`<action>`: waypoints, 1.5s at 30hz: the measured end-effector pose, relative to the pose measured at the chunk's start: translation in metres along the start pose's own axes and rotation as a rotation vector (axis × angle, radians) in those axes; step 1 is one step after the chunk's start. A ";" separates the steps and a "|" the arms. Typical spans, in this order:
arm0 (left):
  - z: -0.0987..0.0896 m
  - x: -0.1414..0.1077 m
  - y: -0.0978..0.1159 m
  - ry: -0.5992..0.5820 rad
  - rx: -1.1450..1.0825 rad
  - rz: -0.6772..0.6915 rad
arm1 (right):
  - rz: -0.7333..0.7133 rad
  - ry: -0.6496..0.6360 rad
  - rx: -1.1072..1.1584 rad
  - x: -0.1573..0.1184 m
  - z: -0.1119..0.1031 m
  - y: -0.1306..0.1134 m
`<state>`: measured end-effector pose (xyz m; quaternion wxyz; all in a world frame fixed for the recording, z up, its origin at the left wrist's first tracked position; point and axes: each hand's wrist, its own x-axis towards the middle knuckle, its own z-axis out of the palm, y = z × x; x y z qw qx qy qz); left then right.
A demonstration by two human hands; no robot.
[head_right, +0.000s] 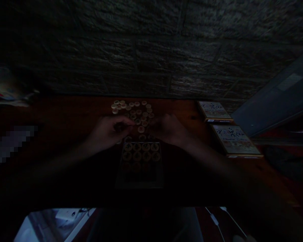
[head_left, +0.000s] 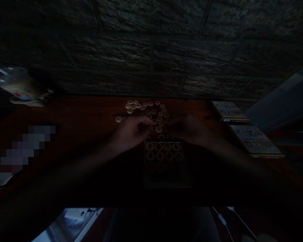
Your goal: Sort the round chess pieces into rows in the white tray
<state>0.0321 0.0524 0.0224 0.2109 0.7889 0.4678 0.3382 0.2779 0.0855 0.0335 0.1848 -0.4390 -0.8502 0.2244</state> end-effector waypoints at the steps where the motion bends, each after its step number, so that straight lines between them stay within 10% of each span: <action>1: 0.000 0.000 0.000 0.000 0.004 -0.003 | -0.009 0.012 0.021 -0.002 -0.001 0.001; 14: -0.006 0.000 -0.001 -0.008 0.094 -0.059 | 0.083 0.329 -0.010 0.003 -0.015 0.033; 36: -0.003 -0.001 0.000 -0.061 0.114 -0.007 | -0.391 0.169 -0.085 0.009 0.010 0.026; 45: -0.001 0.000 -0.002 -0.057 0.113 0.001 | -0.349 0.109 -0.221 0.005 0.008 0.027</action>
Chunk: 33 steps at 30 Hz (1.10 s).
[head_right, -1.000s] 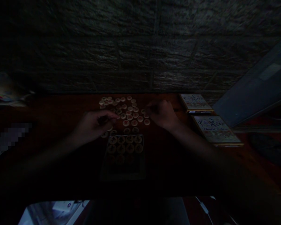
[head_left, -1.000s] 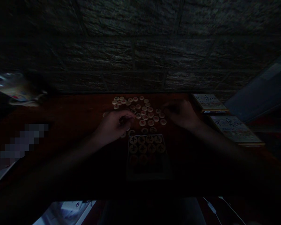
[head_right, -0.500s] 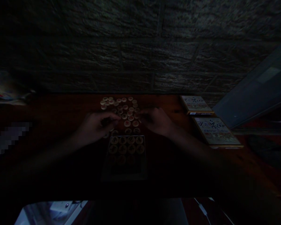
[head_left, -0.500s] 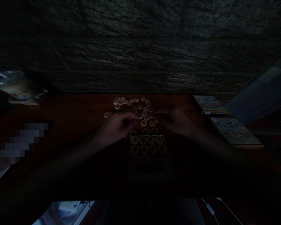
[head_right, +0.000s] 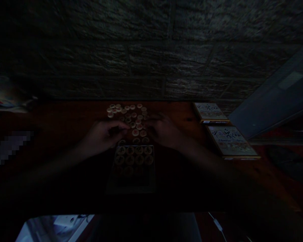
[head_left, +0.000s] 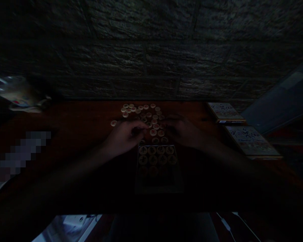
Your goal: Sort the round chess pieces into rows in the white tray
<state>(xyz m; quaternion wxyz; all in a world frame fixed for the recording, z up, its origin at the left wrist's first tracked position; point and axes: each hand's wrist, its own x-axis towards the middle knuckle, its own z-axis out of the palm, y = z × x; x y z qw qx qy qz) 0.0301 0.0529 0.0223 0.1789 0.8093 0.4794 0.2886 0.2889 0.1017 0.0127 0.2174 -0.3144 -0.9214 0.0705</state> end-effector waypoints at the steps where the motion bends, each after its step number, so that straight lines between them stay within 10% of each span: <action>1: 0.000 0.000 0.001 -0.001 0.003 -0.005 | 0.004 -0.015 -0.016 0.000 0.000 0.000; 13: -0.002 -0.001 0.012 0.024 -0.020 -0.018 | 0.086 0.046 -0.031 0.002 0.003 -0.003; 23: -0.001 -0.006 0.028 0.078 -0.346 0.039 | 0.266 0.228 0.937 -0.001 -0.005 -0.044; 33: -0.001 -0.009 0.033 0.092 -0.539 -0.025 | 0.338 0.186 1.141 -0.002 -0.004 -0.058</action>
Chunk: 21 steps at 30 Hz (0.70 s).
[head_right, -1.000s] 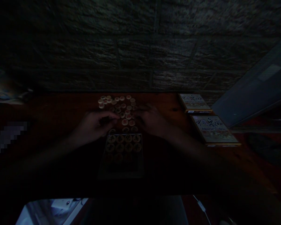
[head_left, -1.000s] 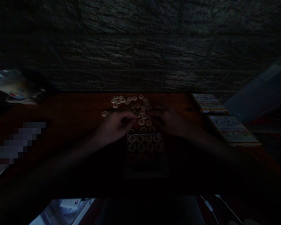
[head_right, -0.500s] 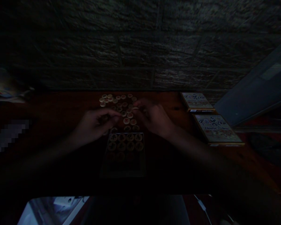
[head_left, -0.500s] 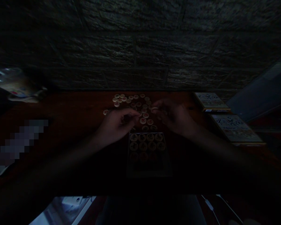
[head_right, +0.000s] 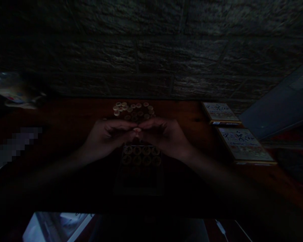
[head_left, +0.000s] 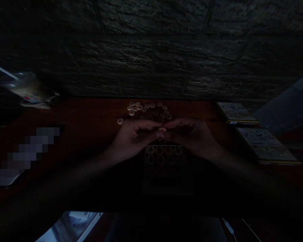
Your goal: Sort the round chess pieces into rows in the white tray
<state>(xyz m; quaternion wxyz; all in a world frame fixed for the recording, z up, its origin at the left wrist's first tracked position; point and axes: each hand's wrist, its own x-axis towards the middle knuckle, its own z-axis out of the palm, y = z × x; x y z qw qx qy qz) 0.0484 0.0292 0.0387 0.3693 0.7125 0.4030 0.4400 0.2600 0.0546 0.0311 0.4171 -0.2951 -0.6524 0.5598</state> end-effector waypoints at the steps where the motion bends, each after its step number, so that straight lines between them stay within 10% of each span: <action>1: 0.000 0.000 0.001 0.005 -0.031 -0.020 | -0.006 0.001 0.005 0.000 0.000 0.000; 21: 0.005 -0.004 0.006 -0.028 -0.034 -0.023 | 0.038 0.089 -0.012 -0.002 0.006 -0.004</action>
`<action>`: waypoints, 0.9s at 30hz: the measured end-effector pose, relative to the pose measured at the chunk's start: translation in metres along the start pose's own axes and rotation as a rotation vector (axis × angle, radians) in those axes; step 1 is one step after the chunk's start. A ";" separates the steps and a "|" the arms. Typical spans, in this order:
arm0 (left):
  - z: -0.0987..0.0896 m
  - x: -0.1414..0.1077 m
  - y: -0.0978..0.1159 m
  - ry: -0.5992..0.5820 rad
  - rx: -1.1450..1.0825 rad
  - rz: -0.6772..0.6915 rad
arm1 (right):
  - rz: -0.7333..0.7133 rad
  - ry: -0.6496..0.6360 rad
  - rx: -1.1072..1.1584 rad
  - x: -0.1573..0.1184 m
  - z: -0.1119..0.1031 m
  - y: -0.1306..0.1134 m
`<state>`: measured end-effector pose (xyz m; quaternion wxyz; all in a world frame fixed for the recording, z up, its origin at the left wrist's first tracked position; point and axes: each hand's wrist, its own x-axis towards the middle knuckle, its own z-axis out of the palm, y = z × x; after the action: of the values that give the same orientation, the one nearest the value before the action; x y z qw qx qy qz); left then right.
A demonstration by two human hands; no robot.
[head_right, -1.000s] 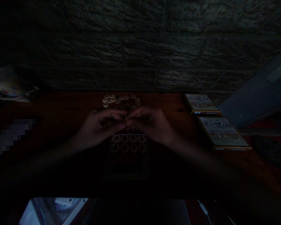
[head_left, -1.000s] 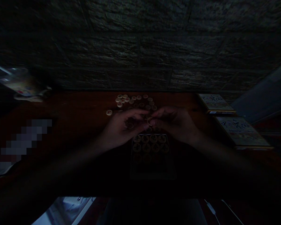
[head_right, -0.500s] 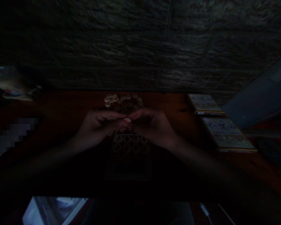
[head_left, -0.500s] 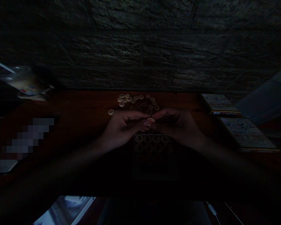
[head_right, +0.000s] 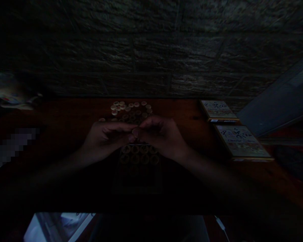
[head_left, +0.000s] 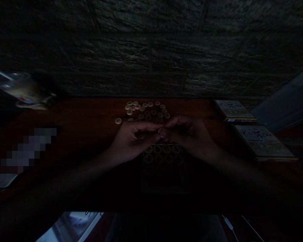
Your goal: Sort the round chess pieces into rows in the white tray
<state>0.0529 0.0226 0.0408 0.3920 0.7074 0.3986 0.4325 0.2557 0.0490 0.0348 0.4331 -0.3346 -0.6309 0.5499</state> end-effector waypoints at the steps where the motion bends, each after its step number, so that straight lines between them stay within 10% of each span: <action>1: 0.001 0.000 0.000 0.004 -0.001 0.007 | 0.009 -0.002 -0.003 0.000 0.000 0.000; 27: 0.002 -0.001 -0.003 0.075 -0.306 -0.187 | -0.144 -0.027 -0.120 -0.003 0.001 0.006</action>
<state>0.0534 0.0225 0.0373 0.5186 0.5827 0.4064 0.4757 0.2559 0.0472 0.0282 0.4424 -0.3063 -0.6910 0.4828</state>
